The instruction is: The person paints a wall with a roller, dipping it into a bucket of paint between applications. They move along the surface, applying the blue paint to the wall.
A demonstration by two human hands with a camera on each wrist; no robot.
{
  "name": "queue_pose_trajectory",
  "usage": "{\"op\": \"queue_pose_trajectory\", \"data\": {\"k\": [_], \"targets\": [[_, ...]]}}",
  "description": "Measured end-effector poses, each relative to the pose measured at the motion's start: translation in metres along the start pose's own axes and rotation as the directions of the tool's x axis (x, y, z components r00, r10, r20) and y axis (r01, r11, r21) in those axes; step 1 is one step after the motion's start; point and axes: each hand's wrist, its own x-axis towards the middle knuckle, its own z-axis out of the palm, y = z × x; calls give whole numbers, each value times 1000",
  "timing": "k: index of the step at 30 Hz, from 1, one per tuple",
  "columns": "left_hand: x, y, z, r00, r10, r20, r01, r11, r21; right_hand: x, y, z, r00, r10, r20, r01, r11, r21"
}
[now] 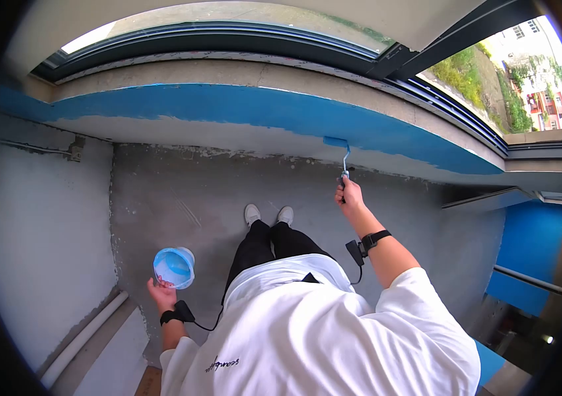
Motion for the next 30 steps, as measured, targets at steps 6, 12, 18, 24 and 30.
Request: {"op": "queue_pose_trajectory", "data": {"k": [6, 12, 18, 24, 30], "targets": [[-59, 24, -1, 998, 39, 49, -41, 999, 27, 79, 7, -8, 998, 67, 7, -67, 997, -33], [-76, 30, -11, 998, 22, -55, -22, 1000, -3, 19, -23, -55, 992, 36, 123, -14, 983, -181], [-82, 29, -34, 999, -25, -27, 27, 996, 83, -3, -34, -45, 968, 57, 244, -28, 992, -122], [-136, 20, -19, 989, 54, -137, -52, 998, 22, 72, -10, -9, 960, 179, 216, -165, 983, -80], [-137, 23, -46, 986, 48, -159, -67, 992, -110, 62, -4, -16, 948, 163, 272, -170, 985, 2]]}}
